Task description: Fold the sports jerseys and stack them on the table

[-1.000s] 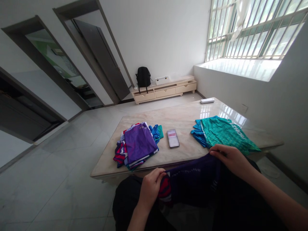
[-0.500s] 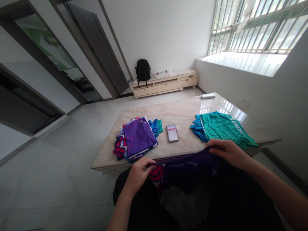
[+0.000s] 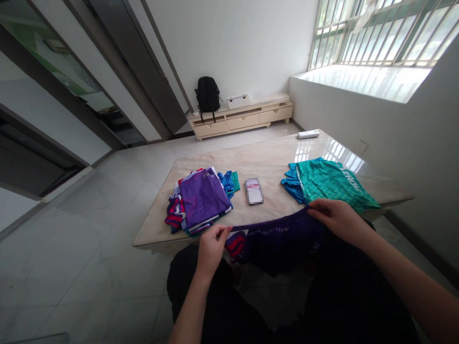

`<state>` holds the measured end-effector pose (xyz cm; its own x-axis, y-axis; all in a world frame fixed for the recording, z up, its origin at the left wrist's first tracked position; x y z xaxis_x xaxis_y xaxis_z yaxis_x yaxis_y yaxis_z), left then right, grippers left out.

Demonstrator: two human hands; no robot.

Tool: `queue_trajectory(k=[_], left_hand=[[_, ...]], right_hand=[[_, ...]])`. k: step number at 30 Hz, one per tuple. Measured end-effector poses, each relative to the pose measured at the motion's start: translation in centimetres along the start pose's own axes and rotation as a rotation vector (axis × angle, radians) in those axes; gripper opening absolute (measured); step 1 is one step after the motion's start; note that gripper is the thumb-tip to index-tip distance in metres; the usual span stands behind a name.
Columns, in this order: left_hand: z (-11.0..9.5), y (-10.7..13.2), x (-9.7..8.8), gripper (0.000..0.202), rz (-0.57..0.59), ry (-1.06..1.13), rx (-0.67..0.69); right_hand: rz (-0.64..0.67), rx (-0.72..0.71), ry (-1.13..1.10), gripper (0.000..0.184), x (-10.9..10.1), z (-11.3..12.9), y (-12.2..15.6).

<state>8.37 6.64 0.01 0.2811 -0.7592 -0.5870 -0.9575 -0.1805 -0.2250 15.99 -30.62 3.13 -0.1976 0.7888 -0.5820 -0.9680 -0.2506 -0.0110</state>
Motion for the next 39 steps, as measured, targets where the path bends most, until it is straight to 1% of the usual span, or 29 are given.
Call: queue_trajectory(k=[1, 3, 5, 7, 9, 11, 14, 17, 24, 28, 31, 35, 39], left_hand=[[-0.3, 0.1, 0.6, 0.044, 0.007, 0.024, -0.011], [-1.1, 0.2, 2.1, 0.046, 0.033, 0.106, -0.046], [-2.2, 0.4, 4.0, 0.046, 0.075, 0.215, -0.093], [-3.4, 0.9, 5.9, 0.043, 0.118, 0.305, -0.128], [-4.6, 1.5, 7.5, 0.035, 0.153, 0.327, -0.120], [-5.7, 2.3, 8.5, 0.026, 0.162, 0.263, -0.049], [-6.8, 3.1, 9.1, 0.021, 0.106, 0.128, 0.094], [-6.9, 3.5, 9.1, 0.018, 0.046, 0.129, 0.168], [-6.5, 3.3, 9.4, 0.008, -0.067, 0.204, 0.157], [-6.5, 3.8, 9.9, 0.010, -0.059, 0.214, 0.184], [-6.5, 4.3, 10.0, 0.013, -0.050, 0.186, 0.238], [-6.8, 4.9, 10.0, 0.018, -0.067, 0.117, 0.310], [-7.2, 4.9, 10.1, 0.022, -0.090, 0.094, 0.337]], right_hand=[[0.069, 0.039, -0.104, 0.033, 0.4, 0.1, 0.2], [0.216, 0.162, -0.345, 0.039, 2.0, 0.1, 0.8], [0.288, 0.296, -0.546, 0.045, 4.1, 0.2, 1.4], [0.276, 0.387, -0.688, 0.047, 6.6, 0.3, 2.1], [0.243, 0.436, -0.808, 0.046, 8.9, 0.4, 2.8], [0.205, 0.462, -0.919, 0.043, 10.9, 0.5, 3.4], [0.135, 0.477, -1.014, 0.039, 12.5, 0.6, 3.9], [0.079, 0.497, -1.033, 0.040, 12.9, 0.6, 4.0], [0.067, 0.483, -0.992, 0.046, 13.6, 0.6, 3.8], [0.069, 0.472, -0.983, 0.048, 13.7, 0.3, 3.7], [0.059, 0.463, -0.967, 0.048, 13.5, 0.2, 3.7], [0.080, 0.414, -0.932, 0.047, 13.2, 0.6, 3.7], [0.115, 0.385, -0.923, 0.044, 12.7, 1.1, 3.7]])
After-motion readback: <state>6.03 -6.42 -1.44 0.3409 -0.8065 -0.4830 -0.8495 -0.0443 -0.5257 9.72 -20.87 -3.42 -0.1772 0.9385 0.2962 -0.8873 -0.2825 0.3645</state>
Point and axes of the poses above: each hand's wrist, its own y-axis away from the middle knuckle, its own x-axis out of the palm, z = x × y, the point moved 3 cm from there along -y, towards the middle knuckle, and after that the axes turned 1 degree about x, right-handed, at the moved point
